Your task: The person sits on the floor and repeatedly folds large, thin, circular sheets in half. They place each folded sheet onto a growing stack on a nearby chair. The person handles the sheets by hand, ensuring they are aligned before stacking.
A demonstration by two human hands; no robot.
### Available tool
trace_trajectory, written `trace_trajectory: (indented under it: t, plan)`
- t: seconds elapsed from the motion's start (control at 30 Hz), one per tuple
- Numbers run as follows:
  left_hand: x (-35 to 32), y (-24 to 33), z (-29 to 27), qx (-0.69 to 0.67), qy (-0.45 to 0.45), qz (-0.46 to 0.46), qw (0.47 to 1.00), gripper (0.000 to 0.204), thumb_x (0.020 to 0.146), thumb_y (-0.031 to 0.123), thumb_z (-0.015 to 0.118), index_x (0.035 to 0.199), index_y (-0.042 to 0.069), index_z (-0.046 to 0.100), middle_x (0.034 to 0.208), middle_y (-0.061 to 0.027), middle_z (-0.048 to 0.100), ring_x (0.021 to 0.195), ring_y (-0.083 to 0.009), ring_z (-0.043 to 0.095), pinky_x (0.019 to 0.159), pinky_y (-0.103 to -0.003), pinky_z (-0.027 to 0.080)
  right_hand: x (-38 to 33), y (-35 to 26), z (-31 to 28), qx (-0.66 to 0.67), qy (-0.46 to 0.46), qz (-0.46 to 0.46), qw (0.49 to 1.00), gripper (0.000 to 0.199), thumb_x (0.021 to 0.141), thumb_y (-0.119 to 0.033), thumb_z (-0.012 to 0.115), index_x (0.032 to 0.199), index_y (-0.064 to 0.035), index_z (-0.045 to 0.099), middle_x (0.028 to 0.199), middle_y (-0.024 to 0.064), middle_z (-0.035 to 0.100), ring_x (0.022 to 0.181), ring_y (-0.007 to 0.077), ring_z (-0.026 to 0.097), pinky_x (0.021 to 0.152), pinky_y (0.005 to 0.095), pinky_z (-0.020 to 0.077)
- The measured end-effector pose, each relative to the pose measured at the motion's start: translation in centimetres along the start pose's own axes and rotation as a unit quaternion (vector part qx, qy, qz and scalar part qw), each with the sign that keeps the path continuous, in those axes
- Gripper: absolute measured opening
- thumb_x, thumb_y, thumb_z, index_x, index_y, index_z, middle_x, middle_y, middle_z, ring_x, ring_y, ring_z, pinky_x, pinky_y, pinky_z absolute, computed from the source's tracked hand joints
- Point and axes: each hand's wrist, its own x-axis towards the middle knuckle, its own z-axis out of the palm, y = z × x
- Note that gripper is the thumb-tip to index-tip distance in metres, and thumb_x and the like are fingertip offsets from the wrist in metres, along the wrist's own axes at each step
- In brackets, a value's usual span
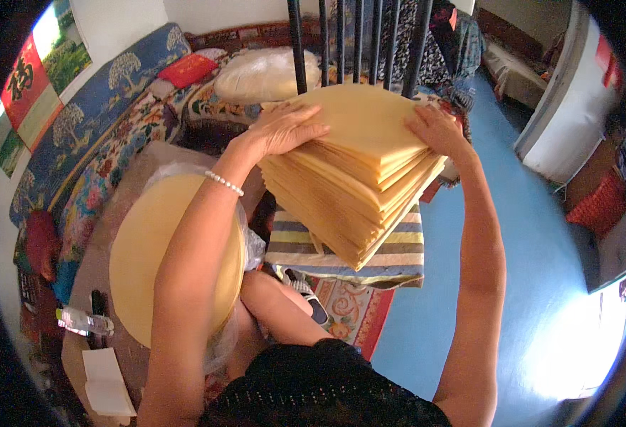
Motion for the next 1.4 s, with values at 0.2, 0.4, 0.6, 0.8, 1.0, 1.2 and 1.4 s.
trace_trajectory:
  t: [0.2, 0.4, 0.6, 0.8, 1.0, 1.2, 1.4]
  plan:
    - [-0.3, -1.1, 2.8, -0.053, -0.025, -0.059, 0.997, 0.078, 0.082, 0.069, 0.034, 0.133, 0.011, 0.043, 0.140, -0.0184, 0.036, 0.129, -0.0355, 0.032, 0.107, -0.045, 0.023, -0.6, 0.6, 0.0, -0.235, 0.045, -0.225, 0.945, 0.034, 0.088, -0.030, 0.045, 0.117, -0.0159, 0.052, 0.124, 0.0167, 0.049, 0.109, 0.0344, 0.052, 0.086, 0.0480, 0.0470]
    - [-0.3, -0.5, 2.7, -0.012, -0.017, -0.092, 0.996, 0.068, 0.084, 0.067, 0.034, 0.122, 0.015, 0.056, 0.125, -0.0169, 0.053, 0.119, -0.0334, 0.046, 0.101, -0.044, 0.033, -4.5, -11.0, -5.8, 0.246, -0.010, -0.219, 0.944, 0.048, 0.093, -0.040, 0.042, 0.130, -0.0111, 0.047, 0.135, 0.0176, 0.042, 0.127, 0.0348, 0.037, 0.107, 0.0417, 0.0255]
    - [-8.6, -1.6, 0.5, -0.250, 0.147, -0.074, 0.954, 0.053, 0.086, 0.053, 0.048, 0.113, 0.010, 0.060, 0.113, -0.0181, 0.059, 0.108, -0.0348, 0.053, 0.092, -0.040, 0.042, -8.1, -10.4, -6.2, 0.262, 0.086, -0.070, 0.959, 0.043, 0.096, -0.032, 0.043, 0.123, -0.0013, 0.052, 0.126, 0.0129, 0.053, 0.118, 0.0244, 0.047, 0.101, 0.0355, 0.0348]
    - [-35.5, 1.0, 1.5, -0.144, 0.076, -0.334, 0.928, 0.063, 0.074, 0.032, 0.071, 0.125, 0.005, 0.049, 0.130, -0.0215, 0.045, 0.122, -0.0372, 0.040, 0.102, -0.043, 0.031, -20.0, -22.5, -1.0, 0.376, 0.133, -0.221, 0.890, 0.028, 0.082, -0.010, 0.061, 0.107, 0.0032, 0.059, 0.102, 0.0133, 0.063, 0.095, 0.0251, 0.060, 0.083, 0.0345, 0.0472]
    - [-48.2, 8.7, 4.9, 0.018, 0.003, -0.379, 0.925, 0.067, 0.065, 0.024, 0.074, 0.125, 0.007, 0.050, 0.135, -0.0181, 0.042, 0.125, -0.0383, 0.035, 0.105, -0.047, 0.024, -22.9, -35.7, 16.9, 0.468, -0.184, -0.230, 0.833, 0.023, 0.077, -0.011, 0.065, 0.096, 0.0008, 0.060, 0.090, 0.0135, 0.062, 0.073, 0.0259, 0.061, 0.062, 0.0318, 0.0520]
    - [-49.7, 9.1, 6.5, 0.025, 0.081, -0.421, 0.903, 0.061, 0.064, 0.022, 0.074, 0.119, 0.007, 0.054, 0.133, -0.0173, 0.044, 0.124, -0.0359, 0.038, 0.104, -0.047, 0.026, -24.4, -40.9, 22.7, 0.633, -0.337, 0.090, 0.691, 0.026, 0.087, -0.021, 0.059, 0.099, 0.0022, 0.059, 0.087, 0.0053, 0.060, 0.070, 0.0119, 0.058, 0.054, 0.0238, 0.0498]
    - [-49.5, 8.9, 6.1, 0.028, 0.095, -0.411, 0.906, 0.054, 0.065, 0.017, 0.072, 0.115, 0.007, 0.055, 0.129, -0.0165, 0.047, 0.120, -0.0362, 0.041, 0.102, -0.046, 0.029, -24.7, -41.9, 22.2, 0.689, -0.345, 0.160, 0.617, 0.032, 0.082, -0.018, 0.061, 0.106, 0.0021, 0.058, 0.094, 0.0110, 0.063, 0.078, 0.0203, 0.060, 0.063, 0.0304, 0.0498]
